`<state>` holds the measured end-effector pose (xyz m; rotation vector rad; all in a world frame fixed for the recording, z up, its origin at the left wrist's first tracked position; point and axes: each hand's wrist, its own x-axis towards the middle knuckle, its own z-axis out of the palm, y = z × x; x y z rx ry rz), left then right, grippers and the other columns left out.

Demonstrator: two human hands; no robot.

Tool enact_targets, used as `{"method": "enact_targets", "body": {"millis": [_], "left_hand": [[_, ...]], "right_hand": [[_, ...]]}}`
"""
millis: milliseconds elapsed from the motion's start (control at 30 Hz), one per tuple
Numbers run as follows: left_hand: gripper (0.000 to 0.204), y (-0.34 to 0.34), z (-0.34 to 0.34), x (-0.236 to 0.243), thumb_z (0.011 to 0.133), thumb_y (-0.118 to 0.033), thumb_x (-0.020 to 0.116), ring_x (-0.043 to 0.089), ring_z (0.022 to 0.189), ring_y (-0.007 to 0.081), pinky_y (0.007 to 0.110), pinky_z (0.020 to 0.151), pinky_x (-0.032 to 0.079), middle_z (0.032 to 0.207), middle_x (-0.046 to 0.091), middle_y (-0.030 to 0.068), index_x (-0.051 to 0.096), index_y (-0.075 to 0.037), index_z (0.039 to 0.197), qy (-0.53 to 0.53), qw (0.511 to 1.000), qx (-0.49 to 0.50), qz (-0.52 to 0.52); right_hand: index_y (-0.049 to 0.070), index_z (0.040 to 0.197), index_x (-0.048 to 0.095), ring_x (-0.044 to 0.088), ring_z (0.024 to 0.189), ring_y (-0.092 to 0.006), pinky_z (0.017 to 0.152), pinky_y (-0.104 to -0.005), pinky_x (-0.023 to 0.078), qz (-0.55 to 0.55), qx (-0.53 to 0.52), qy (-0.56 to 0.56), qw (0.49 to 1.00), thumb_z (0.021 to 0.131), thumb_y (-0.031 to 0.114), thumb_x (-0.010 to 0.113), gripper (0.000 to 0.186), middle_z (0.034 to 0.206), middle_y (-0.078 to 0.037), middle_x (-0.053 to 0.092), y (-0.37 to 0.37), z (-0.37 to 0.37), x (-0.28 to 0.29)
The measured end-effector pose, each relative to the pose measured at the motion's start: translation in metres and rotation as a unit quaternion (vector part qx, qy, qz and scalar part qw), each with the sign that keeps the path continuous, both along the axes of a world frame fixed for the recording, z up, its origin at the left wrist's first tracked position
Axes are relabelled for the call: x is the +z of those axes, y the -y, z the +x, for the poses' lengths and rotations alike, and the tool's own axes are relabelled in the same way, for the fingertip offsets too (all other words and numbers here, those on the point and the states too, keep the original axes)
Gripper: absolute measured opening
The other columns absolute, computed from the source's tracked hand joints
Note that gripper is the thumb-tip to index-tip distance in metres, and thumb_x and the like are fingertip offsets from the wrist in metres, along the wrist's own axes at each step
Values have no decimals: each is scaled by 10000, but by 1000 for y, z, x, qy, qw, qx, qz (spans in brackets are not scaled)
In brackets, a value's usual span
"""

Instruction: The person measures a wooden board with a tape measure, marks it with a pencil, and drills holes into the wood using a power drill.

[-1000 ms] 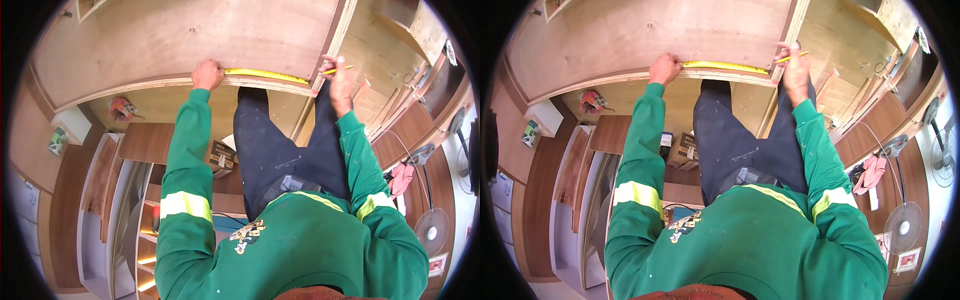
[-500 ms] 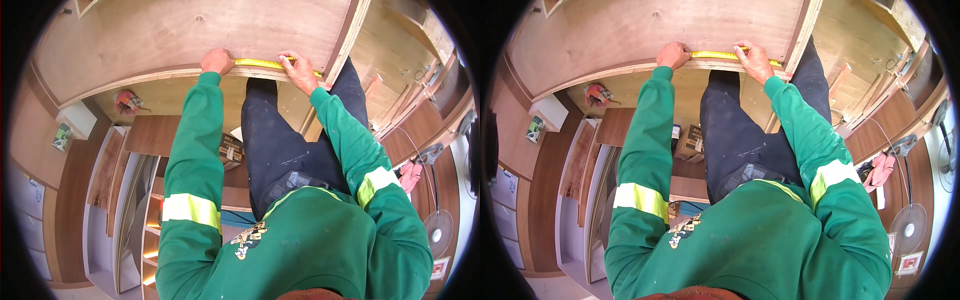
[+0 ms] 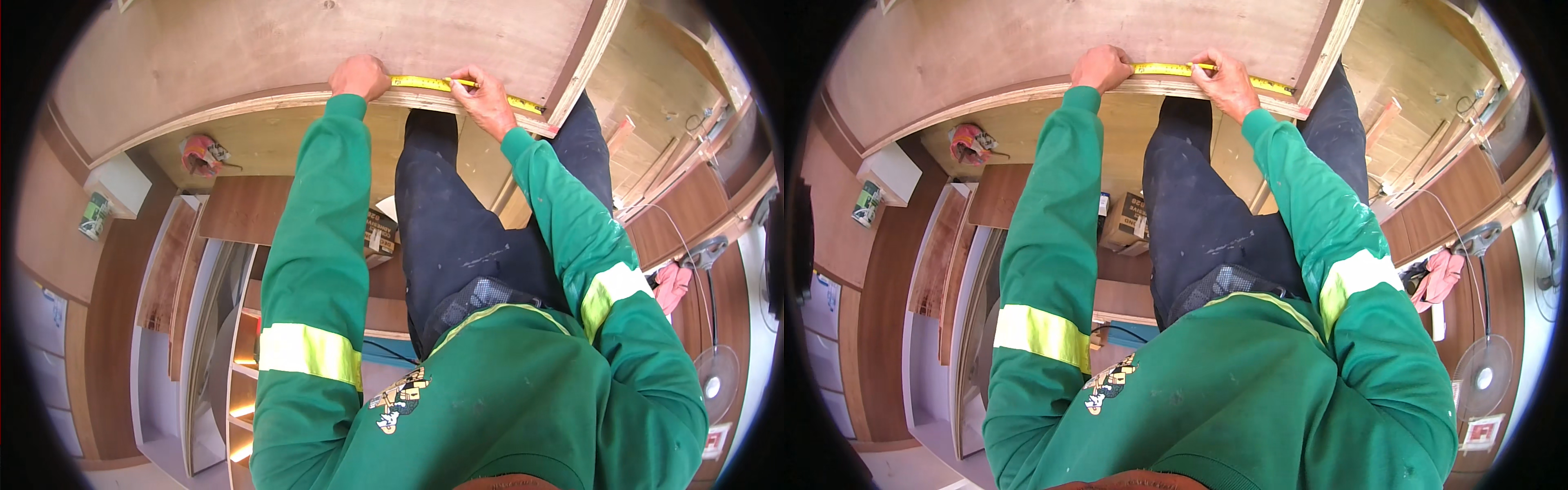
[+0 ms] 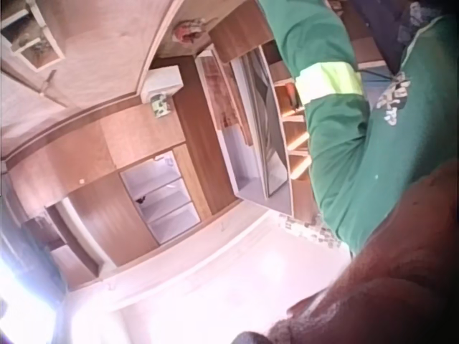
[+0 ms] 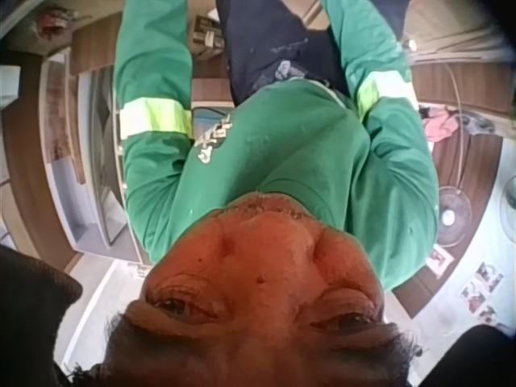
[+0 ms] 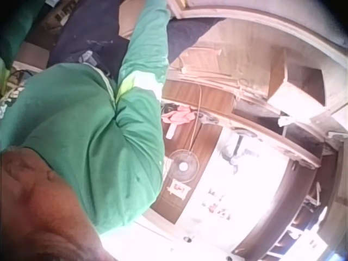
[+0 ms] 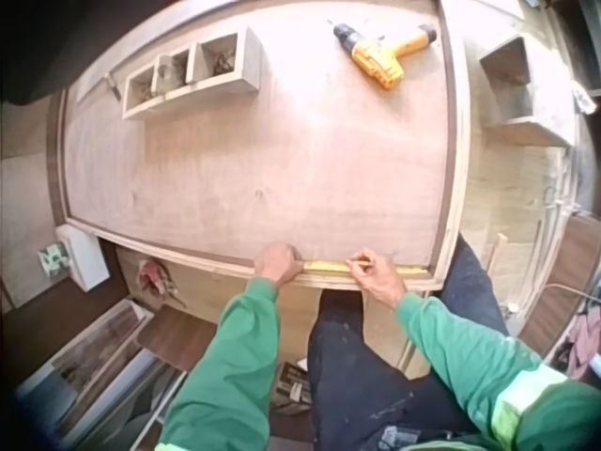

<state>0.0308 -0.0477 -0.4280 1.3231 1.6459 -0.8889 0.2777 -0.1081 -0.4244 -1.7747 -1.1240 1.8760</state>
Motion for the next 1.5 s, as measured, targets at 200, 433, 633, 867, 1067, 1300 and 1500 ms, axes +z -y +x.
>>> {"method": "enact_targets", "body": {"millis": [200,433,633,867,1067,1300,1500], "left_hand": [[282,4,-4,-9,786,-307,657,685,1013,290,424,872,552,1049,750,76,784,-208,1017,3,1000,1,-1],[293,4,-5,-8,784,-310,661,695,972,285,421,863,550,992,756,84,783,-193,1024,5,1000,-8,3],[282,-3,-2,-4,785,-311,665,697,951,290,416,858,550,950,758,90,786,-188,1009,12,1000,-18,-20],[286,-3,-1,-2,804,-322,676,693,976,295,408,878,548,1010,753,103,786,-176,1023,20,999,-24,-10],[294,-6,-1,3,808,-336,689,689,1001,296,400,901,541,1045,749,101,786,-182,1039,30,999,-31,-23],[284,-3,-2,-4,808,-338,681,690,985,298,414,872,550,1040,749,94,787,-185,1023,24,998,-49,-23],[279,-1,-3,-7,806,-329,666,689,980,305,419,877,553,1032,748,92,788,-196,1018,21,999,-45,-12]], "right_hand": [[27,1005,681,595,753,-69,703,-250,519,41,-51,-4,998,919,162,700,161,870,-20,682,-6,18,-16],[35,998,683,572,775,-57,705,-234,493,8,-64,-6,998,918,163,700,152,870,10,651,-5,46,-5],[42,1008,682,557,781,-51,695,-232,477,-27,-75,5,997,920,168,700,155,856,18,639,14,55,0],[36,1006,679,559,783,-50,702,-231,475,-19,-109,-11,994,921,168,696,158,857,14,636,18,69,-11],[51,1005,688,574,788,-63,714,-234,483,-18,-93,2,996,928,167,680,140,885,4,656,16,68,-11],[41,1032,690,613,785,-90,723,-263,517,-38,-48,-31,998,925,187,681,181,915,-19,684,9,34,-7],[31,1051,683,625,790,-90,738,-277,528,-39,-10,-38,998,930,201,674,208,911,-39,695,-4,6,-5]]}}
